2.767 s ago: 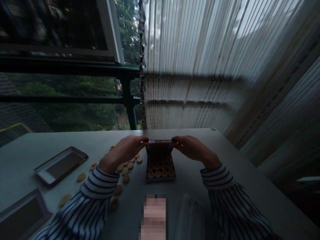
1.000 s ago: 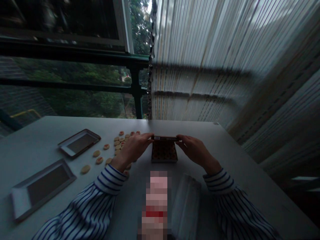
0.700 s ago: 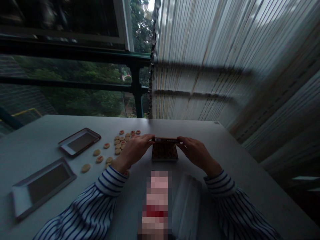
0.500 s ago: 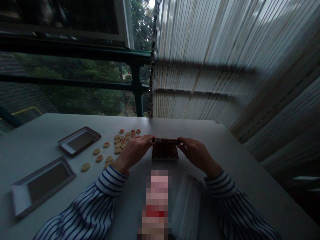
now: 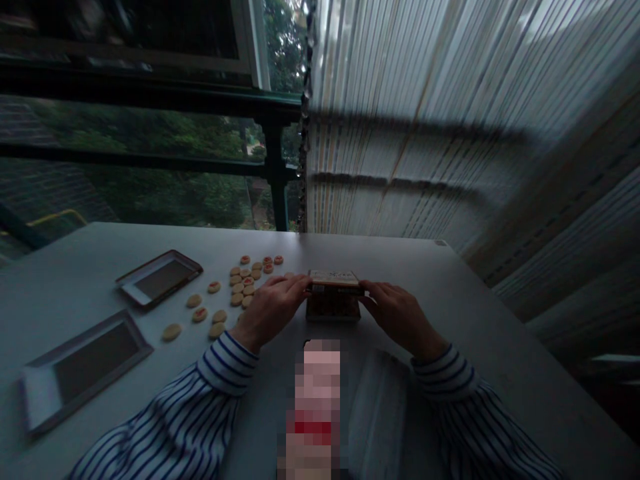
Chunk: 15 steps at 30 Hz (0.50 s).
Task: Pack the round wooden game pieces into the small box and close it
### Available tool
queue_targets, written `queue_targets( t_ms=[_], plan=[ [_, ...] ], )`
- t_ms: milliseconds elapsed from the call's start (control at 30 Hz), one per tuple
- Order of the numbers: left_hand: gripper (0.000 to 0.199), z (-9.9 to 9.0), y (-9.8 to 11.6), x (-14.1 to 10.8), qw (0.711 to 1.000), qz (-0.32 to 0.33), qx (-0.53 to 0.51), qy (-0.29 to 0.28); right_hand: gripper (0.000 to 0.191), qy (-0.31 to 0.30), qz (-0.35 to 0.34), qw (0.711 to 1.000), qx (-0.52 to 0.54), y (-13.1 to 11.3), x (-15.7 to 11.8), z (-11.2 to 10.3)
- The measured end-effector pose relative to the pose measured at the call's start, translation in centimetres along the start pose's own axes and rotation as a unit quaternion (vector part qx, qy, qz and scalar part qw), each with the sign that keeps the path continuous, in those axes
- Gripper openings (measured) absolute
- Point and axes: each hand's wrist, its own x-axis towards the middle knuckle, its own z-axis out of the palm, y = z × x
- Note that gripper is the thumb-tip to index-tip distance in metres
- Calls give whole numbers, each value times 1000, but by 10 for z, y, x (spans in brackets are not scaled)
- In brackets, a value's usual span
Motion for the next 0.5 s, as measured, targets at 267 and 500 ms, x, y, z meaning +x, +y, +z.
queue_targets(
  t_ms=[267,500],
  plan=[
    [30,10,-2,-7,999,13,18,26,27,-4,-11,1000,-11,-1,-4,2],
    [29,9,-1,-9,999,29,9,32,27,-8,-18,1000,-21,-2,-6,3]
  ],
)
